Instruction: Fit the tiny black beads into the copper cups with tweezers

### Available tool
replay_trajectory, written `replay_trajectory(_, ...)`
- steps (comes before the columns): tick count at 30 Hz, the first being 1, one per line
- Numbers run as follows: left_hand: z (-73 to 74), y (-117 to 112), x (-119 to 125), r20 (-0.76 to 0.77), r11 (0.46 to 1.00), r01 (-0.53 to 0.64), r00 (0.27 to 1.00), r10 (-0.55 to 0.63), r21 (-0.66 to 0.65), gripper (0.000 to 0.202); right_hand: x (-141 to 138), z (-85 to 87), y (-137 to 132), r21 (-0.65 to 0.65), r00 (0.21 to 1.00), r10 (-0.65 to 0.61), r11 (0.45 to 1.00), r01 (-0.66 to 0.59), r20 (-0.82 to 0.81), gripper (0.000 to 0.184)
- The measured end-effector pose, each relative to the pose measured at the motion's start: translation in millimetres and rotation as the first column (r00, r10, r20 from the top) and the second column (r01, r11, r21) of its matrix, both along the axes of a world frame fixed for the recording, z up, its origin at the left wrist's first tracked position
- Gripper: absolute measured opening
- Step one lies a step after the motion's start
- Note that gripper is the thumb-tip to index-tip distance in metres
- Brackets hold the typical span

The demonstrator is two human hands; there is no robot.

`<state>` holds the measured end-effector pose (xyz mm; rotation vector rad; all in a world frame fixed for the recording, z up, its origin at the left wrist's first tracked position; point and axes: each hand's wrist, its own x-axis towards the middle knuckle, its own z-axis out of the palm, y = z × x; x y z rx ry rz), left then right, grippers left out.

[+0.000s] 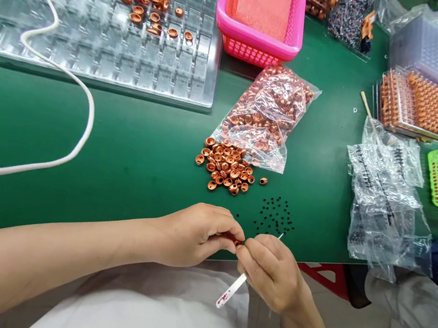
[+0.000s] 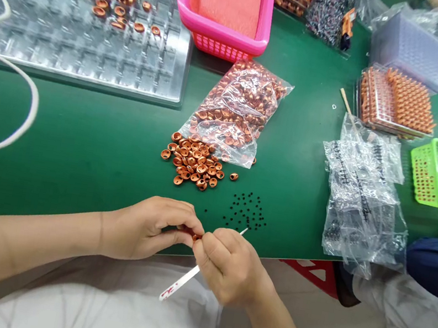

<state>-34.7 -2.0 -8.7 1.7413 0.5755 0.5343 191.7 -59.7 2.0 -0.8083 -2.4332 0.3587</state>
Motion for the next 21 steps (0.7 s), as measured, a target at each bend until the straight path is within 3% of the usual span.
replay_trajectory(5,0.4,0.9,-0.2,-0.037,1.0,-0.008,0.999,0.008,-0.002,0.015,-2.5,-3.3,2.1,-0.07,1.0,-0.018,0.997,0.018,-0.011,0.016)
replay_trajectory(9,4.4,3.5,-0.4,-0.04,0.984,-0.024,0.999,0.017,-0.175,0.013,-0.6,-5.4,-3.8,-0.22,0.968,-0.181,0.965,0.141,-0.172,0.025)
replay_trajectory(13,9.8,10.0,-5.0,-0.073,0.966,-0.001,0.997,-0.019,-0.257,0.014,0.2,-3.2,-10.2,-0.278,0.854,-0.389,0.912,0.303,-0.345,0.036)
replay_trajectory(18,21.8,28.4,-35.6,-0.382,0.995,0.08,0.919,-0.1,-0.066,0.014,0.9,-8.0,-14.7,-0.302,0.77,-0.496,0.865,0.4,-0.401,0.037)
replay_trajectory(21,29.3,37.8,-60.5,-0.576,0.987,0.081,0.818,0.015,0.141,0.019,3.0,-14.0,-16.8,-0.32,0.776,-0.502,0.86,0.398,-0.383,0.037)
